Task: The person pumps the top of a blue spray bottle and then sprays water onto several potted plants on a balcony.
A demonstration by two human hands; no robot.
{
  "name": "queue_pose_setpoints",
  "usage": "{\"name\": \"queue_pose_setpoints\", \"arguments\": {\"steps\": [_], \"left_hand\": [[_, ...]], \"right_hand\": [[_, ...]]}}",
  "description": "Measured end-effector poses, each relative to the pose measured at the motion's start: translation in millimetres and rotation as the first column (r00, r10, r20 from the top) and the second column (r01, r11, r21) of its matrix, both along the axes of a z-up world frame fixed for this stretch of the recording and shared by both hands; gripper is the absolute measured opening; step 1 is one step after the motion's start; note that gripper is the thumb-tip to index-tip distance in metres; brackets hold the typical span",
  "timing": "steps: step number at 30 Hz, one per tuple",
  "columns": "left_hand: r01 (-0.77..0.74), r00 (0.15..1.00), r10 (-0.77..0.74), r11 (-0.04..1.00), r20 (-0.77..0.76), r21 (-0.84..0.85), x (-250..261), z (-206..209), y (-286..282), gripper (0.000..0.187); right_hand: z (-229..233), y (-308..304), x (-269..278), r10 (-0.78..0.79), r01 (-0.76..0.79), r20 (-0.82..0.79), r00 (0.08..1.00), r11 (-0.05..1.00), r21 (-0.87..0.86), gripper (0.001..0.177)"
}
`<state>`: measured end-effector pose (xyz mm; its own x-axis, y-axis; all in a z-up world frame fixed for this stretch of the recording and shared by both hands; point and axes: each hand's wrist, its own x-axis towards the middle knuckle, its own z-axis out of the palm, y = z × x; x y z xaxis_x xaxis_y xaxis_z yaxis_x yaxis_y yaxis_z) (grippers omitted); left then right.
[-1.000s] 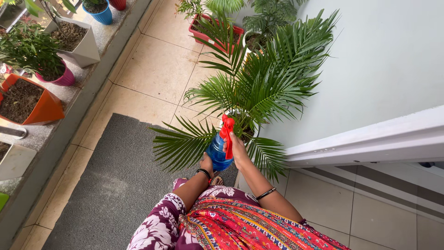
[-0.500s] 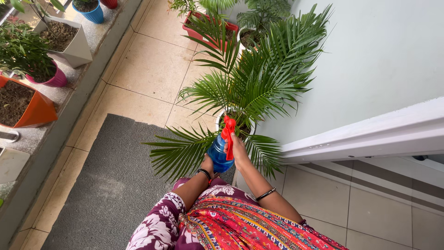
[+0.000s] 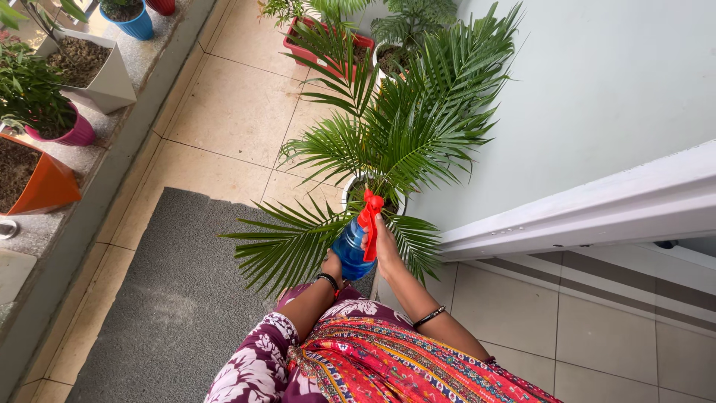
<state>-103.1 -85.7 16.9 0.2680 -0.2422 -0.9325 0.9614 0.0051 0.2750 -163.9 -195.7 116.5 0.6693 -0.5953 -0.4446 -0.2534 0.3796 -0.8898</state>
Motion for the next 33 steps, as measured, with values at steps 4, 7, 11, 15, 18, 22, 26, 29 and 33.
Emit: {"name": "queue_pose_setpoints", "arguments": {"steps": [4, 7, 11, 15, 18, 22, 26, 29, 33], "left_hand": [[-0.019, 1.000, 0.019, 0.999, 0.009, 0.034, -2, 6, 0, 0.077], [-0.055, 0.998, 0.055, 0.998, -0.003, 0.024, -2, 11, 0, 0.078], [-0.075, 0.997, 0.074, 0.997, 0.031, 0.001, -1, 12, 3, 0.079], [-0.091, 0.995, 0.090, 0.996, 0.038, 0.023, 2, 13, 4, 0.078], [-0.077, 0.997, 0.076, 0.996, 0.028, 0.041, 4, 15, 6, 0.076], [-0.056, 0.998, 0.056, 0.998, 0.040, 0.009, 4, 15, 5, 0.077], [-0.051, 0.997, 0.050, 0.999, 0.061, 0.019, 9, 10, 3, 0.074], [-0.064, 0.996, 0.064, 0.998, 0.068, 0.005, 10, 5, 3, 0.073], [-0.046, 0.996, 0.044, 0.999, 0.078, 0.018, 10, 3, 3, 0.074]], "right_hand": [[-5, -2, 0, 0.040, -0.036, 0.080, 0.996, 0.998, -0.052, 0.053], [-6, -2, 2, 0.071, -0.064, 0.094, 0.993, 0.995, -0.075, 0.051], [1, 1, 5, 0.057, -0.056, 0.025, 0.998, 0.997, -0.054, 0.054], [-2, 0, 7, 0.076, -0.075, 0.015, 0.997, 0.995, -0.064, 0.054], [-9, -2, 11, 0.112, -0.106, 0.059, 0.992, 0.990, -0.092, 0.049], [-10, -3, 13, 0.120, -0.111, 0.102, 0.987, 0.990, -0.092, 0.048], [4, 0, 13, 0.104, -0.096, 0.085, 0.991, 0.992, -0.084, 0.051], [13, 2, 14, 0.094, -0.089, 0.070, 0.993, 0.994, -0.063, 0.053], [13, 0, 14, 0.091, -0.087, 0.061, 0.994, 0.994, -0.064, 0.054]]}}
